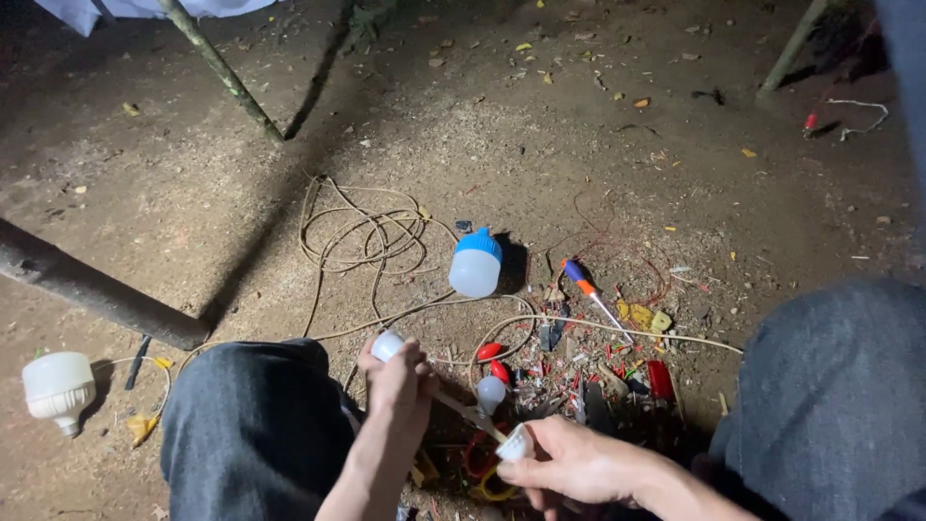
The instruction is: Connecting electrical wires to a light bulb socket and testing the bulb.
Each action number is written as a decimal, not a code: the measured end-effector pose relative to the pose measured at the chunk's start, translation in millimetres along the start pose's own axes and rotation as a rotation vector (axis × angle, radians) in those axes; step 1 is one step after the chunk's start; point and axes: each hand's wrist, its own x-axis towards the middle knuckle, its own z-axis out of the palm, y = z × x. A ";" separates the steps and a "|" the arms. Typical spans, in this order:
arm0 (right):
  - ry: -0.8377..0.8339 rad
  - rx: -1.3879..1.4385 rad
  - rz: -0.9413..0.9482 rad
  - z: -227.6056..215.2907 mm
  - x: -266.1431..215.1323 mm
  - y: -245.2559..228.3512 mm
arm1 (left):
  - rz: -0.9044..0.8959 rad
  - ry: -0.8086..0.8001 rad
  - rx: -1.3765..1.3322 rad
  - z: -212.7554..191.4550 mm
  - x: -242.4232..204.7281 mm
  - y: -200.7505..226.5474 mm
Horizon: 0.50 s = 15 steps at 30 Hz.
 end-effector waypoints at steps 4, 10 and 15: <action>0.068 0.052 0.043 2.7 -1.5 -7.6 | -0.067 0.013 0.086 9.9 -17.6 -25.1; 0.210 -0.023 0.074 14.5 15.5 11.3 | -0.067 -0.196 0.023 11.5 -41.4 -76.9; 0.286 -0.153 0.186 17.9 26.3 19.4 | -0.202 -0.102 0.049 7.7 -50.3 -82.1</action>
